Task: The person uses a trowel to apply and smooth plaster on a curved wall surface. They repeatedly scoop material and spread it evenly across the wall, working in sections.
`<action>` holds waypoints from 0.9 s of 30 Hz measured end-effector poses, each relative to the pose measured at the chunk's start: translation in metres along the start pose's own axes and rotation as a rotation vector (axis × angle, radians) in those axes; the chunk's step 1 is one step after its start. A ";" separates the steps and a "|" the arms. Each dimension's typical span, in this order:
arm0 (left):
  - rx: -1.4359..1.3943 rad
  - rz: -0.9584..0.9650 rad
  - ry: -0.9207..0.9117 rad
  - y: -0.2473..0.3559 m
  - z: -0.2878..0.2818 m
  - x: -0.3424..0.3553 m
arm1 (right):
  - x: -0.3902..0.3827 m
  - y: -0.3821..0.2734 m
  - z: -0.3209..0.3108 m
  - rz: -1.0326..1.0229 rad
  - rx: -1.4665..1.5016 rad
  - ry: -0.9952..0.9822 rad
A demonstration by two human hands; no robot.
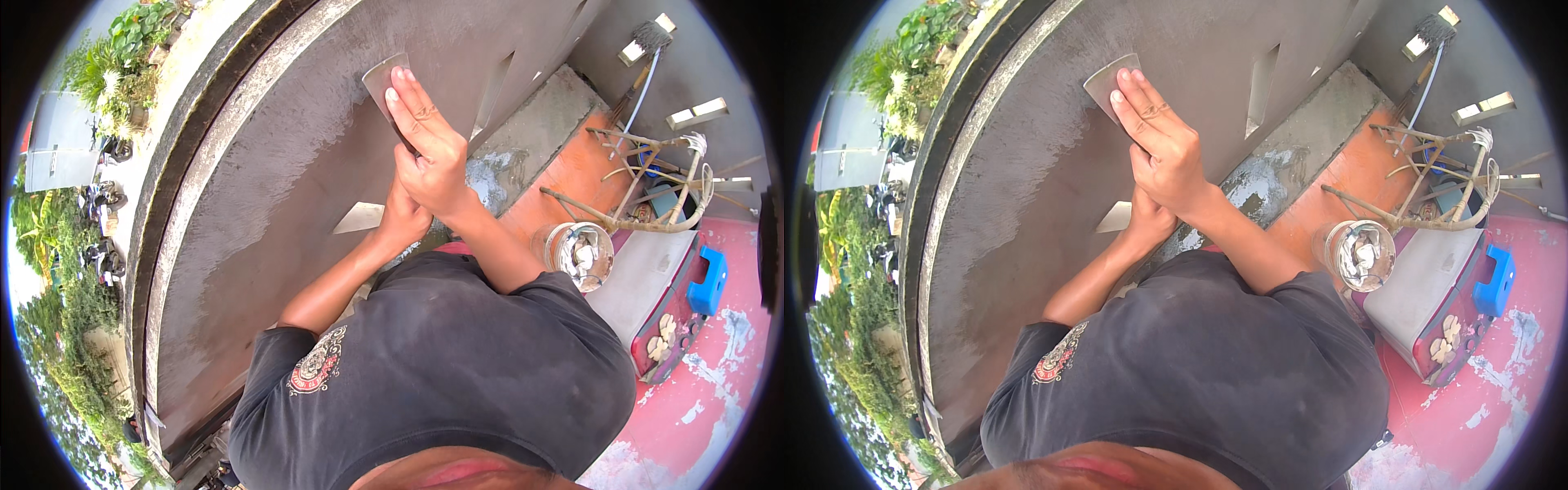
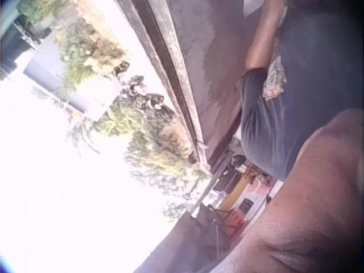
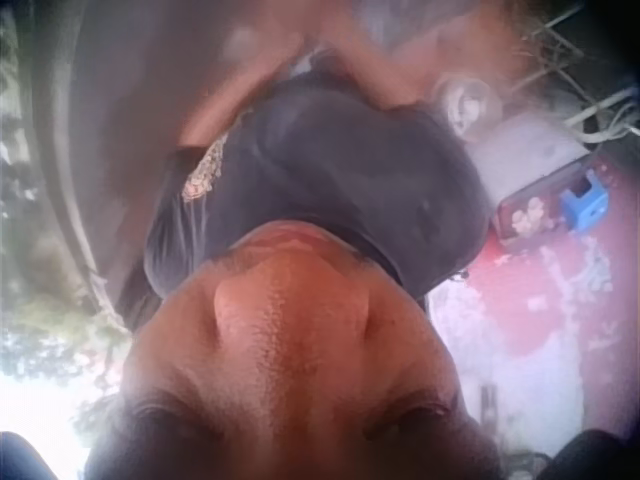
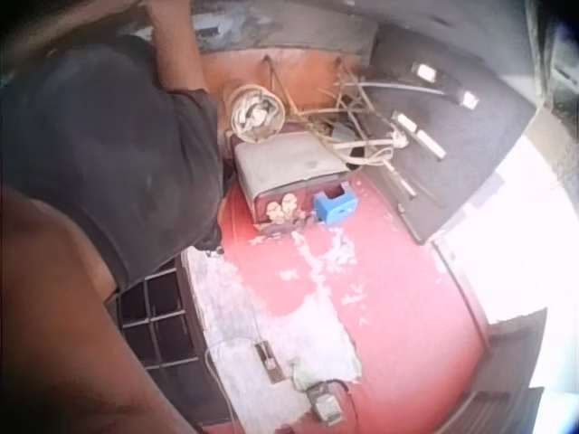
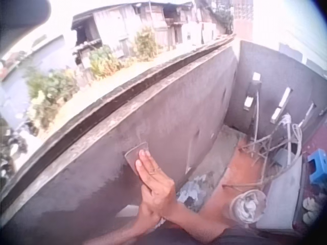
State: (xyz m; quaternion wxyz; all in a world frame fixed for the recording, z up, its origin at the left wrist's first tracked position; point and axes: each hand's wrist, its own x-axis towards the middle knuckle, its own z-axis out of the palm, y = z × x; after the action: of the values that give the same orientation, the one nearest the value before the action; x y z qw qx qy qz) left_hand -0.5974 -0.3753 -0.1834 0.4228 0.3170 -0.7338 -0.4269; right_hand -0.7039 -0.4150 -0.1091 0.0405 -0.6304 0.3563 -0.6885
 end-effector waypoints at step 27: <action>-0.126 -0.247 0.001 0.022 0.003 0.005 | -0.034 0.011 -0.025 0.322 0.666 0.053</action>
State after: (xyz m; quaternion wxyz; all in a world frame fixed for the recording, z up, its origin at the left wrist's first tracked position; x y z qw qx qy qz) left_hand -0.6044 -0.3694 -0.1629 0.3867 0.3780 -0.6606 -0.5208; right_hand -0.7240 -0.3949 -0.1422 0.3420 -0.5004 0.2085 -0.7676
